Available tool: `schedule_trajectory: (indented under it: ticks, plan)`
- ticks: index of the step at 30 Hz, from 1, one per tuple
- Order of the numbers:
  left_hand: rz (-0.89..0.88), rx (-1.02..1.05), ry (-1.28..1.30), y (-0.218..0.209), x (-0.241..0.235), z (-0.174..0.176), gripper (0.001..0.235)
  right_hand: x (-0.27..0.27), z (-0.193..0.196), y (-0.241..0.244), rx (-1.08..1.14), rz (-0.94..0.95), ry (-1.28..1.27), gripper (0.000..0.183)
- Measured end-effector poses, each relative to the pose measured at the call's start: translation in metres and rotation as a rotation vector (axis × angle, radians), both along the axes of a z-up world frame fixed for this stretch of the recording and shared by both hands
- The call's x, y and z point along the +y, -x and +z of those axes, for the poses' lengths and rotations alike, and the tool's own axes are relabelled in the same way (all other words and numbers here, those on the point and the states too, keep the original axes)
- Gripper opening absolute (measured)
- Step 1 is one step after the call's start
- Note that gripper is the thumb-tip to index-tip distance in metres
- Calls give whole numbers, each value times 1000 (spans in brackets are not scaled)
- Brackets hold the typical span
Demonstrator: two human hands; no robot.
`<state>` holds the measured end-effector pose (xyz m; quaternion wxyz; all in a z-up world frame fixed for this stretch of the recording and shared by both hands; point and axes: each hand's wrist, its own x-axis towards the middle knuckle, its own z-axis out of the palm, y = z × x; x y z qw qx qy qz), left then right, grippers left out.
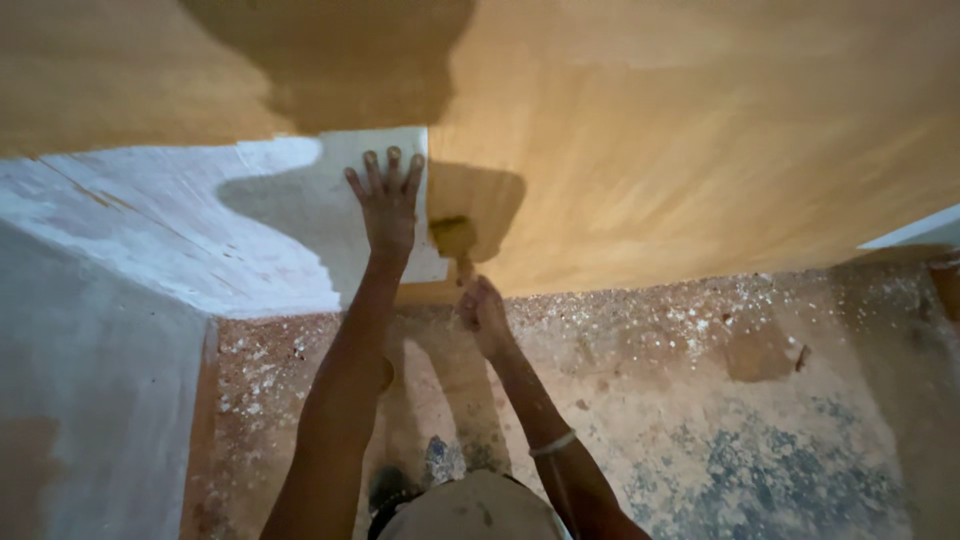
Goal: The person paints a wall with a brush, repeatedly dipping the brush into a small container on the floor to reload paint. The person works on the upper section of a wall near the ceiling, covering a white primed area with beige paint.
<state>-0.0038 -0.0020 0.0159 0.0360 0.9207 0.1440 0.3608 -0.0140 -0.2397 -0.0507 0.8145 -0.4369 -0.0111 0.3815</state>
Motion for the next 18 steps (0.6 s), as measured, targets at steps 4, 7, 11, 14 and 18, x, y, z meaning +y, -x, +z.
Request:
schedule_trajectory:
  ticks: [4,7,11,14,18]
  plan:
    - [208,-30,-258,-2,-1,-8,79,-31,99,32,-169,-54,-11,11]
    - [168,-37,-227,-6,3,-14,79,-30,130,36,-349,-47,-122,22]
    - [162,-64,-229,-7,3,-25,78,-12,79,29,-212,-65,106,19]
    - [248,-35,-308,-11,4,-22,80,-10,8,23,-82,-13,185,27]
    - [183,-27,-220,-11,7,-18,76,-7,-63,9,105,60,253,27]
